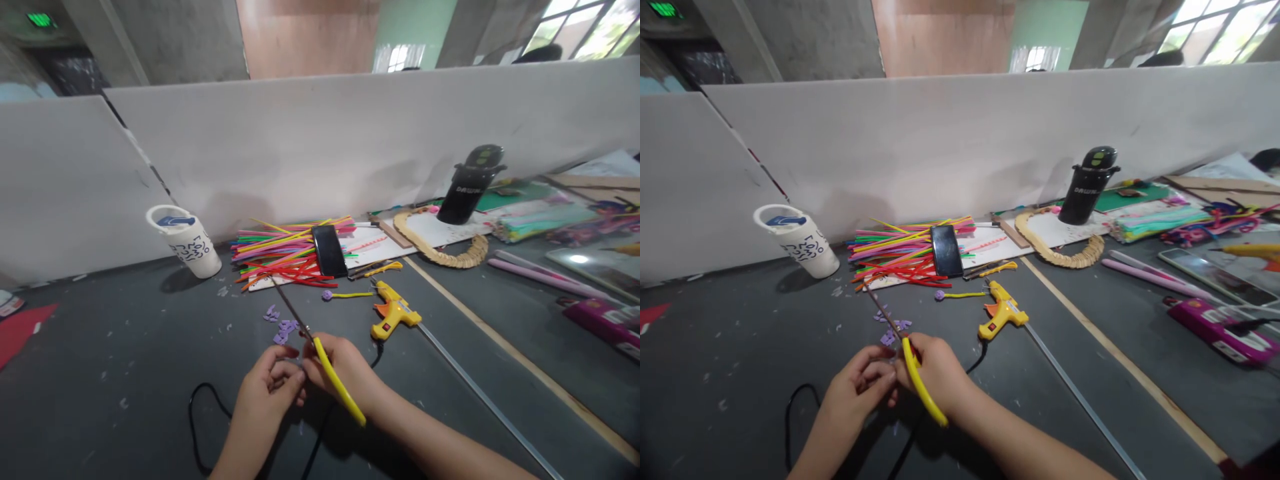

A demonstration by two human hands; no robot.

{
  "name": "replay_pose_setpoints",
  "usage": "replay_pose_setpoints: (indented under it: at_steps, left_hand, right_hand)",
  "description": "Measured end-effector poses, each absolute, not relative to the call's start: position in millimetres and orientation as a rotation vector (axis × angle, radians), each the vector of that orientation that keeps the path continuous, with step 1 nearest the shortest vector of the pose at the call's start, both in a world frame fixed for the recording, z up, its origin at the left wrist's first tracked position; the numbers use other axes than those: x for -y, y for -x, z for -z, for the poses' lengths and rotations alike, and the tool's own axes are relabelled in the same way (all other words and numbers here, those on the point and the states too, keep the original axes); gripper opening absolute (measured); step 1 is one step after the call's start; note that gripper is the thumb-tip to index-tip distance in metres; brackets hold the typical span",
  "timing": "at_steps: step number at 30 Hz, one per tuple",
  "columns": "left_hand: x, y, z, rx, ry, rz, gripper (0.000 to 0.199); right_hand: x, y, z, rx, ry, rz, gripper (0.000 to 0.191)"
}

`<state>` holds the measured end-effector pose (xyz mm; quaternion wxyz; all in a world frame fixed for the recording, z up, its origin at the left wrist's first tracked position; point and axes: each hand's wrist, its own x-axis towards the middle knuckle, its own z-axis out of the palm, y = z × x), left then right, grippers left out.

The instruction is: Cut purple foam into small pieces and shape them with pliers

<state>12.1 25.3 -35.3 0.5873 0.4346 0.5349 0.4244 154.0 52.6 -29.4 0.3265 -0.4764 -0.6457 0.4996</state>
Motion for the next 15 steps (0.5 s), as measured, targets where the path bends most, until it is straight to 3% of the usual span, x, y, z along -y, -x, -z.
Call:
replay_pose_setpoints:
  at_steps: [12, 15]
  left_hand:
    - [-21.0, -9.5, 27.4, -1.383, -1.165, -0.953, 0.014]
    - [-19.9, -10.2, 26.3, -1.42, -1.232, -0.965, 0.01]
  right_hand:
    - [-54.3, -155.5, 25.5, 1.582, 1.218, -1.462, 0.009]
    - [-54.3, -154.9, 24.9, 1.6, 1.222, -1.438, 0.002]
